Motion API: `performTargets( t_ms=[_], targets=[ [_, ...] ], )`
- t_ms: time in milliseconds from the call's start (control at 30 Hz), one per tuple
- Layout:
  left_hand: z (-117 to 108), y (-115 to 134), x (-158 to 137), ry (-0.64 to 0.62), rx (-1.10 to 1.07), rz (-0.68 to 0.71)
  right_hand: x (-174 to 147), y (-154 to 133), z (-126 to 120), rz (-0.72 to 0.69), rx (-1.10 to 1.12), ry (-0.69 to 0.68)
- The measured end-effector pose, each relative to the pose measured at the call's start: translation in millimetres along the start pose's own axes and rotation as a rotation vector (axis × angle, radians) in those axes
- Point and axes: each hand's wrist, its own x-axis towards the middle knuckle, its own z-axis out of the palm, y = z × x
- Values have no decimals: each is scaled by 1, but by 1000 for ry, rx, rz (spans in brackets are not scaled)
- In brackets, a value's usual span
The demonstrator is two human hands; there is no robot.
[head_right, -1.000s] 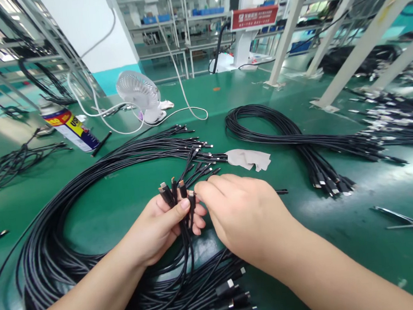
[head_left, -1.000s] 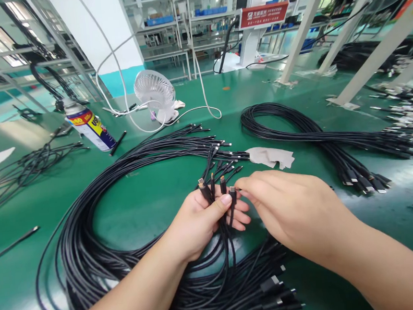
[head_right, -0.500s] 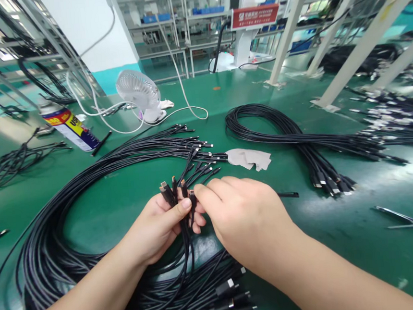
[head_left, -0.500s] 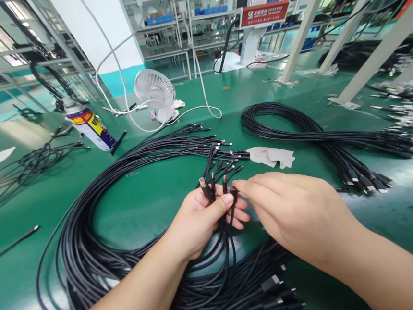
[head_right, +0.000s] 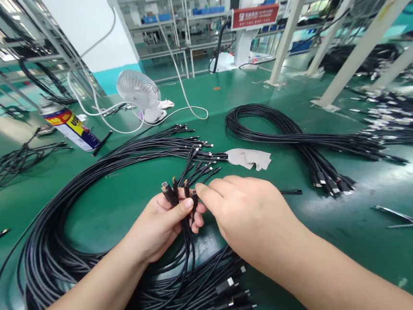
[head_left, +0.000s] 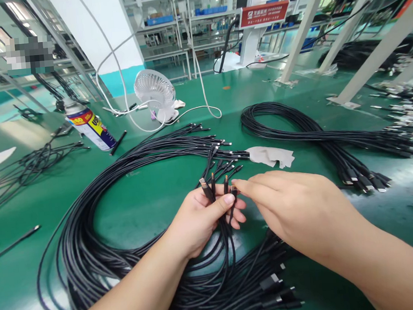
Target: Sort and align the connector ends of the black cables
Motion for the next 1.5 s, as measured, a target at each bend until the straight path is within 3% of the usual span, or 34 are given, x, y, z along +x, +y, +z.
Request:
performTargets(
  t_ms=[867,1500],
  targets=[
    [2,0,-1,-11,-30,3,2,-2,-5,56,31,-58],
    [0,-2,-1,12,-19,-6,0,0,-2,52,-19,-27]
  ],
)
